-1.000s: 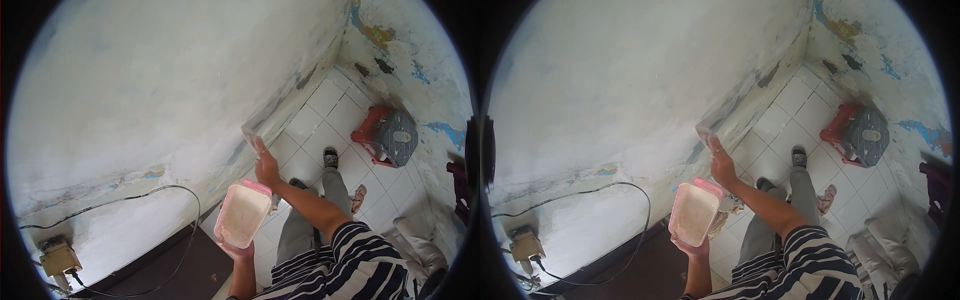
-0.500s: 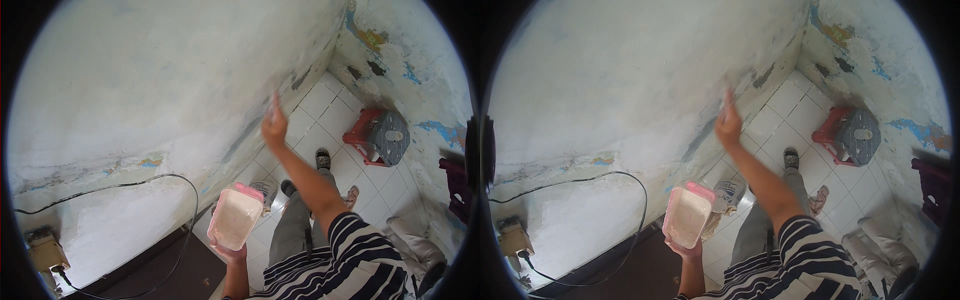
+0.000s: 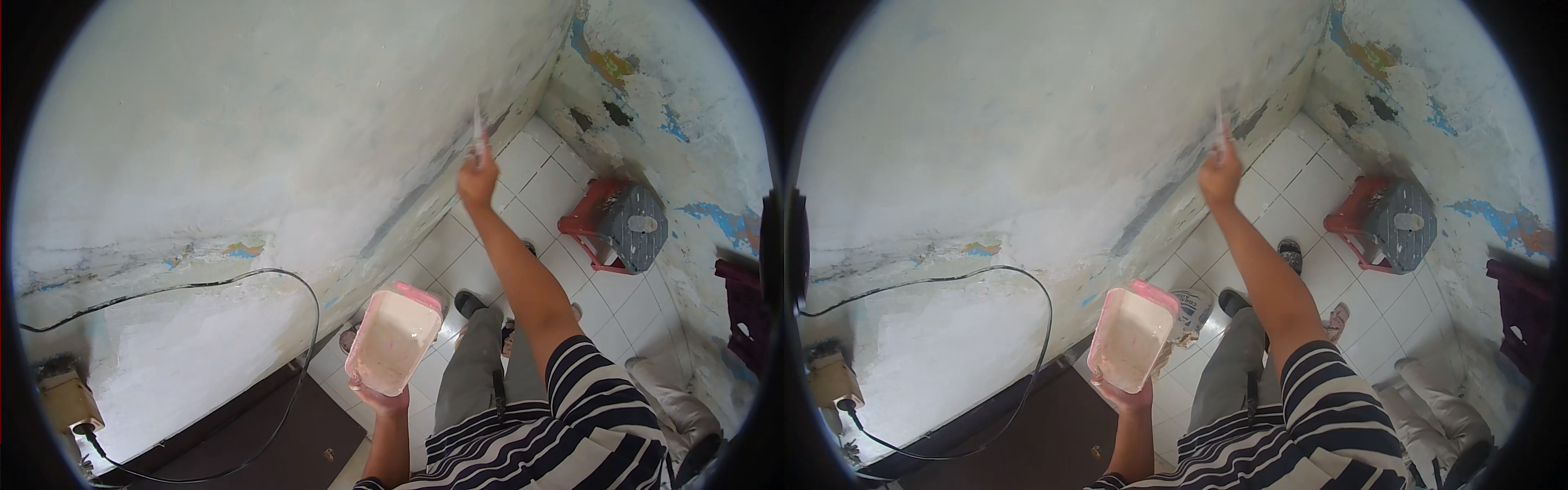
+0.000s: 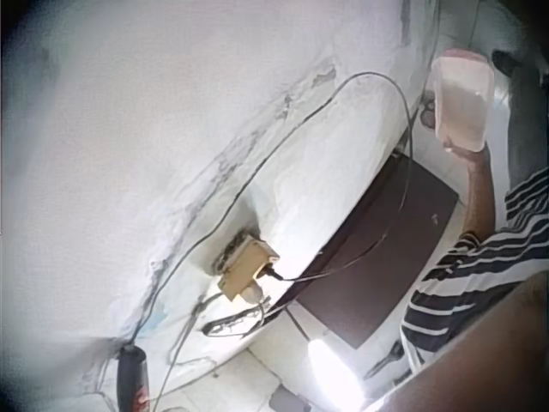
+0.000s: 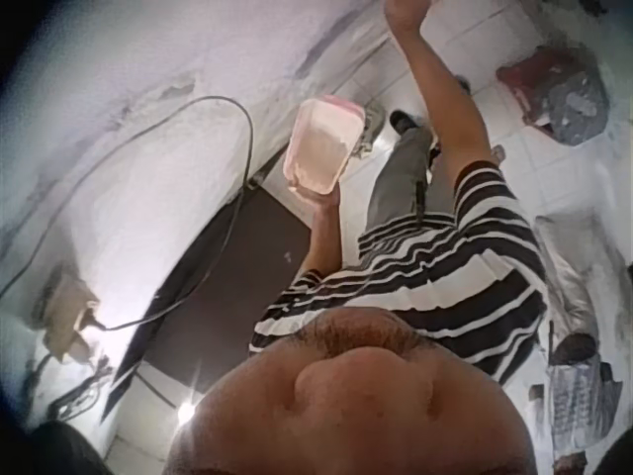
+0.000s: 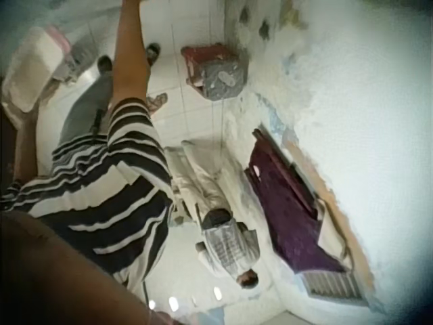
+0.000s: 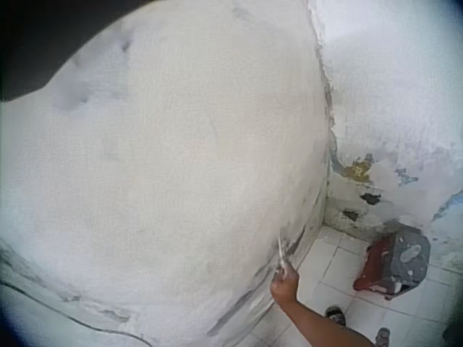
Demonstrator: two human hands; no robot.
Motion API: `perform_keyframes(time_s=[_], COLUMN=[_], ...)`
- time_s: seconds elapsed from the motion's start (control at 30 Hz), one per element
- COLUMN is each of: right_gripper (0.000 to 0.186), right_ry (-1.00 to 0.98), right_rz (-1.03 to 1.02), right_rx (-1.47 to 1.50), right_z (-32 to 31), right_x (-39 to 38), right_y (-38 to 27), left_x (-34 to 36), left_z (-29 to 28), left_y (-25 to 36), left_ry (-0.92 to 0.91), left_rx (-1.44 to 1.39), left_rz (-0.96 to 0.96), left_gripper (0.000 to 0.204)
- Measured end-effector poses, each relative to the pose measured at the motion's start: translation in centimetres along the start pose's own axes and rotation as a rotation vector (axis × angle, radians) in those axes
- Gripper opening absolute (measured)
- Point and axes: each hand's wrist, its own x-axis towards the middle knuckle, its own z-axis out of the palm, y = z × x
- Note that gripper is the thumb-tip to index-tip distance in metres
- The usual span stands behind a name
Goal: The person applies putty filler from a plastic container to a peeling wall section with a putty knife, smoothing the filler over the damaged area.
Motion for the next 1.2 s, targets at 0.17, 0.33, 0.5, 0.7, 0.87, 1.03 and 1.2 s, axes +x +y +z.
perform_keyframes(time_s=[0.17, 0.33, 0.5, 0.7, 0.87, 1.03, 1.2], right_gripper=[0.061, 0.056, 0.055, 0.055, 0.057, 0.038, 0.026], right_ry=[-0.409, -0.418, 0.168, 0.126, -0.338, -0.198, -0.031], right_rz=[-0.012, 0.074, 0.070, 0.145, 0.119, 0.342, 0.103], right_rx=[-0.116, -0.030, -0.144, 0.000, -0.020, 0.040, -0.171], right_z=[1.1, -2.1, -2.8, -0.5, -2.7, -13.1, -26.1], right_x=[-11.4, -14.2, 1.6, 6.4, -5.7, -6.6, 6.5], right_y=[0.4, 1.1, 6.4, 3.5, 2.6, 7.8, -3.8], left_x=[-0.2, 0.4, 1.1, 1.1, 2.1, 4.2, 7.2], left_z=[0.1, 1.4, 3.0, 5.1, 6.0, 7.3, 13.1], left_y=[-0.1, 0.2, -0.5, -1.1, -1.6, -4.6, -7.0], left_ry=[0.003, 0.006, 0.042, 0.066, 0.000, -0.010, -0.051], left_rx=[0.026, 0.090, 0.088, 0.096, 0.099, 0.100, 0.111], left_rz=[-0.019, 0.001, -0.027, -0.020, -0.045, -0.128, -0.134], left_gripper=[0.088, 0.091, 0.099, 0.096, 0.089, 0.085, 0.082])
